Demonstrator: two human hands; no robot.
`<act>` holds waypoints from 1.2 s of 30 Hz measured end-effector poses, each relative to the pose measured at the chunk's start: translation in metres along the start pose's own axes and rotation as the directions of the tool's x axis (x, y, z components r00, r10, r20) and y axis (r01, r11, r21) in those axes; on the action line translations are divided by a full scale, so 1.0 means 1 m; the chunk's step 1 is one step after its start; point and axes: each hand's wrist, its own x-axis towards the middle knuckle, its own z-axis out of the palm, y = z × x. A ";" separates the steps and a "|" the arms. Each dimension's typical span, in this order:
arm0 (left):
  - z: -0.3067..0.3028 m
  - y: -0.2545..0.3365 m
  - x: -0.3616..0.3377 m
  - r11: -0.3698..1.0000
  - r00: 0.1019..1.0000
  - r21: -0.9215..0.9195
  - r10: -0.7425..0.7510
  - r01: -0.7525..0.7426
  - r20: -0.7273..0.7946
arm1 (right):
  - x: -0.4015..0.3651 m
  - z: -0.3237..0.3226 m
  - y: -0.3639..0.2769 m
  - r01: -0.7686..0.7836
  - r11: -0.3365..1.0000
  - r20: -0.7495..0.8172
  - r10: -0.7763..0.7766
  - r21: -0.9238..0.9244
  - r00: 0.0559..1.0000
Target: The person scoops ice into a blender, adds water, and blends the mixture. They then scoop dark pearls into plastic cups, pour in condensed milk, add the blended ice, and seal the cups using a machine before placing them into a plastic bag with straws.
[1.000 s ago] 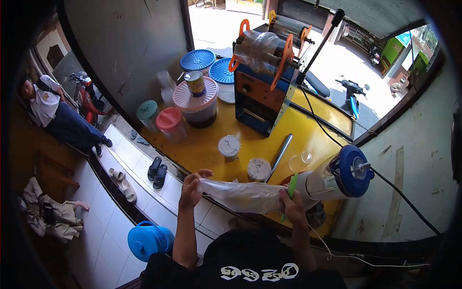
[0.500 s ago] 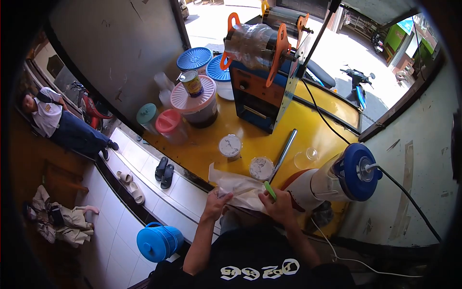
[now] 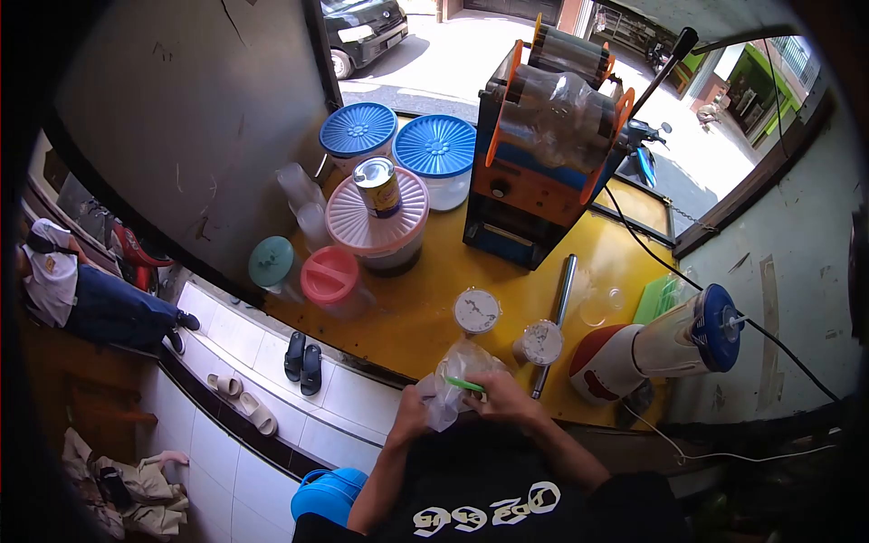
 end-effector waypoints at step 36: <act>-0.089 0.030 0.028 0.903 0.789 0.429 0.262 0.002 -0.555 | 0.103 -0.077 0.019 -0.336 0.773 -0.166 0.293 -0.538 0.942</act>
